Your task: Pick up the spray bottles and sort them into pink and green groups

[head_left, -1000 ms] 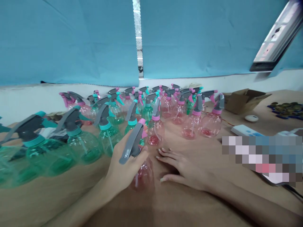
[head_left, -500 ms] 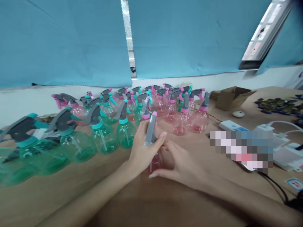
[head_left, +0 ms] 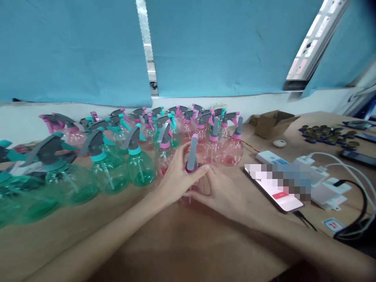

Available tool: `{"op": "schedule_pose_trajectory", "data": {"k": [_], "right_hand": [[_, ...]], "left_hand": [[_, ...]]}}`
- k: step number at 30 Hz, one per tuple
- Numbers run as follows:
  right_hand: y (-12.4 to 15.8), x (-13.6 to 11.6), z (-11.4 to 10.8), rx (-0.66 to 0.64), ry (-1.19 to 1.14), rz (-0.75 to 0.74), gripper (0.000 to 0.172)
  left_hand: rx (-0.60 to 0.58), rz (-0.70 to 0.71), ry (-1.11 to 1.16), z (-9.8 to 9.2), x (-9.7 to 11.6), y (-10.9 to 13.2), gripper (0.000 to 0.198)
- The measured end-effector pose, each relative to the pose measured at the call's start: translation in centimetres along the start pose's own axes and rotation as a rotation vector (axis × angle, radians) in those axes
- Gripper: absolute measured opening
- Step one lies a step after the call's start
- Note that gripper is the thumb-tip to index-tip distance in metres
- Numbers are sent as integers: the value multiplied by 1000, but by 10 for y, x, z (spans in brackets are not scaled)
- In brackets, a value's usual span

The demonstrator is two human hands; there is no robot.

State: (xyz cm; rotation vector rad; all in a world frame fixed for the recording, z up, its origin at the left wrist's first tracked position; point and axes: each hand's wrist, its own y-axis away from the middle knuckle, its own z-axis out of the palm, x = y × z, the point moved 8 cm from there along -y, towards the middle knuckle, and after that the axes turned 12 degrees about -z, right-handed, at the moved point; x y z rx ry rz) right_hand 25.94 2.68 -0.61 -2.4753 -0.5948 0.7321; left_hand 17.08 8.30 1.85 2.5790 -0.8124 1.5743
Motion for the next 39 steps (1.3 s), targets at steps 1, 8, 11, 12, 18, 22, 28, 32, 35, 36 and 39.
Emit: {"op": "schedule_pose_trajectory", "data": {"k": [1,8,11,12,18,22,28,32,35,36,39], "right_hand": [[-2,3,-2,-1,32,3,38],[-24,22,-13,-67,294,97,42],[-33,35,-9,-142,316,162,46],[-37,39,-6,-166,319,174,46],[-56,60,7,-209,366,217,50],[-66,66,12,-217,375,235,51],[-74,68,14,-205,372,242,51],[-68,62,10,-177,349,231,58],[-53,56,-6,-87,292,197,59],[-46,55,-15,-30,264,188,54],[-25,63,-42,121,228,151,36]], "left_hand": [[-7,8,-5,-1,-1,2,60],[24,-101,-89,-17,-34,33,35],[5,-154,-87,-21,-49,45,29],[-5,-169,-89,-22,-53,48,28],[-44,-206,-88,-19,-65,56,21],[-53,-204,-99,-15,-67,56,20],[-83,-187,-131,-10,-66,54,21],[-84,-188,-129,-7,-64,51,19],[-76,-173,-129,-6,-59,48,20],[-78,-167,-129,-5,-58,47,20],[-91,-168,-136,-2,-56,45,18]]}}
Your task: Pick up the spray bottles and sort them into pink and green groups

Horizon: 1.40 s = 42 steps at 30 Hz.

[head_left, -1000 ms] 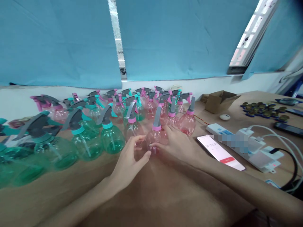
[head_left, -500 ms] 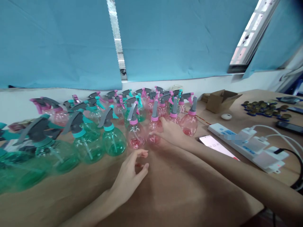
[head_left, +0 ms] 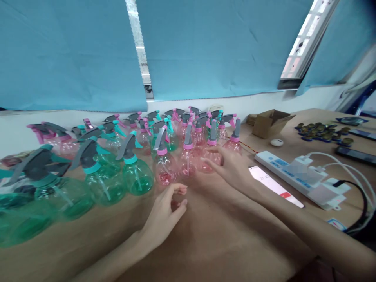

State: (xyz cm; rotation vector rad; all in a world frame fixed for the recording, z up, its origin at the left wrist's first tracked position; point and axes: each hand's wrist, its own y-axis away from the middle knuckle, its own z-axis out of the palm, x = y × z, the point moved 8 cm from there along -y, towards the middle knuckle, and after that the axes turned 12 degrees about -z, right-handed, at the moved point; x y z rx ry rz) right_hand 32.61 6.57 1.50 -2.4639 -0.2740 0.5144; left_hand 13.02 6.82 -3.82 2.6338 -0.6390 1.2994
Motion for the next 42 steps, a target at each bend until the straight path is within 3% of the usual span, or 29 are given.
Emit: {"op": "schedule_pose_trajectory", "data": {"k": [3,7,10,14,21,24,28,33,36,38,42], "right_hand": [[10,28,-17,109,20,42,34],[5,50,-10,104,10,90,50],[-6,52,9,13,9,151,63],[-18,49,24,-10,13,200,64],[-9,46,23,-52,64,242,64],[7,37,17,-79,83,212,65],[32,15,5,-101,95,149,66],[51,-22,-5,-149,83,73,47],[56,-45,1,-161,58,24,49],[58,-62,9,-156,42,-32,59],[57,-94,29,-168,13,-144,82]], "left_hand": [[-25,-8,5,6,4,-3,17],[-53,-5,60,17,12,-6,16],[-61,13,89,26,19,-6,17],[-98,10,93,42,21,-3,18],[-148,28,99,63,28,3,14],[-114,18,127,55,33,-4,12],[33,34,205,29,42,-19,15],[28,24,203,15,57,-29,50],[17,92,192,10,73,-25,59],[48,119,168,2,78,-21,56],[111,145,89,-19,74,-13,26]]}}
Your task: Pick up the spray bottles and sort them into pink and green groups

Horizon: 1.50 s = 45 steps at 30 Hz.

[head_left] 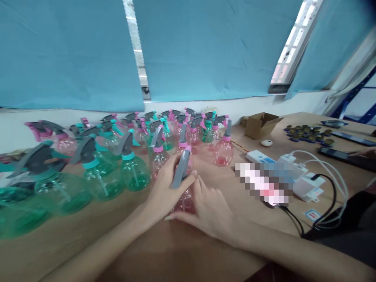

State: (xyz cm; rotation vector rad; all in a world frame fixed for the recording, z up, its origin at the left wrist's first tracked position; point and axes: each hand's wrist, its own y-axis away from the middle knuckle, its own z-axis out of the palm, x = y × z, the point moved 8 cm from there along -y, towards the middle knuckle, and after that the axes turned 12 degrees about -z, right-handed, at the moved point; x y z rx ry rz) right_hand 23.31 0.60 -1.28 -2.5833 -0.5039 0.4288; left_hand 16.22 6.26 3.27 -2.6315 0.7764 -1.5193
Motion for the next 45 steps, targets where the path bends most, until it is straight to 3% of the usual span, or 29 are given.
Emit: {"op": "schedule_pose_trajectory", "data": {"k": [3,7,12,16,21,26,32,36,41,45], "right_hand": [[-10,-17,17,-43,-61,-11,87],[-27,-39,36,-71,-210,-42,89],[-45,-66,53,-201,-412,-190,83],[-46,-58,58,-251,-441,-254,73],[-32,-17,72,-287,-345,-286,53],[-17,13,85,-310,-299,-297,59],[-14,16,96,-317,-325,-291,62],[-13,16,95,-330,-339,-265,64],[-13,15,93,-358,-333,-234,67],[-13,14,93,-358,-340,-232,67]], "left_hand": [[31,-12,-6,-21,-13,7,21],[86,-24,58,-53,-32,18,30],[137,-72,105,-89,-53,30,30],[194,-106,107,-107,-66,36,23],[171,-144,107,-102,-73,35,20],[152,-88,89,-90,-63,28,17],[140,-87,67,-88,-60,27,20],[128,-40,15,-90,-54,29,5],[132,31,-2,-91,-48,31,16],[151,61,-14,-93,-46,32,12]]}}
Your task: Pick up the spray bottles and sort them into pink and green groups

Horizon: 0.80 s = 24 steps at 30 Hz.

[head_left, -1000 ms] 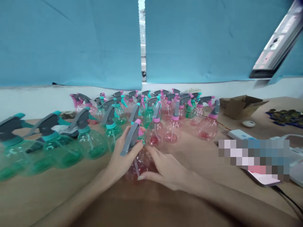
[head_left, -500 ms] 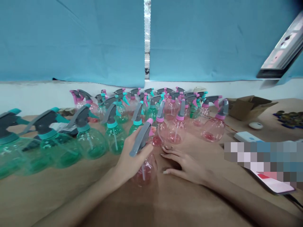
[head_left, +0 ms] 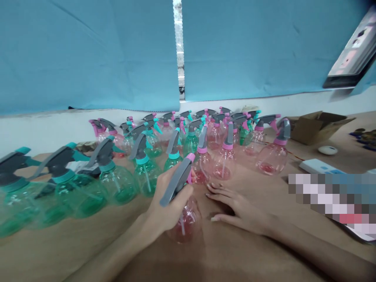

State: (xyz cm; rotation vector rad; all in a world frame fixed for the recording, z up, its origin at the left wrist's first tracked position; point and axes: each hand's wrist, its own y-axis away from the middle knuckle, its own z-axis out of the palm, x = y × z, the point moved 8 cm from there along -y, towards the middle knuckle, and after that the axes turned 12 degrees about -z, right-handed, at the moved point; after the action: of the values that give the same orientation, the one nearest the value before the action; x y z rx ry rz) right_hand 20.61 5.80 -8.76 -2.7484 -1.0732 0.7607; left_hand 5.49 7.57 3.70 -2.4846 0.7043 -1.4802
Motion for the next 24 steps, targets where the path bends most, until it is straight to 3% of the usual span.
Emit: {"op": "schedule_pose_trajectory", "data": {"k": [4,11,16,24], "right_hand": [[1,-1,0,-8,-1,-5,66],[1,-5,-2,-42,10,10,67],[4,-6,-5,-20,6,17,63],[5,-5,-6,-15,0,13,64]], "left_hand": [[29,3,-19,-3,0,1,9],[83,-132,23,-3,-23,2,13],[78,-86,21,-3,-16,0,20],[64,-102,24,-2,-11,-1,14]]}}
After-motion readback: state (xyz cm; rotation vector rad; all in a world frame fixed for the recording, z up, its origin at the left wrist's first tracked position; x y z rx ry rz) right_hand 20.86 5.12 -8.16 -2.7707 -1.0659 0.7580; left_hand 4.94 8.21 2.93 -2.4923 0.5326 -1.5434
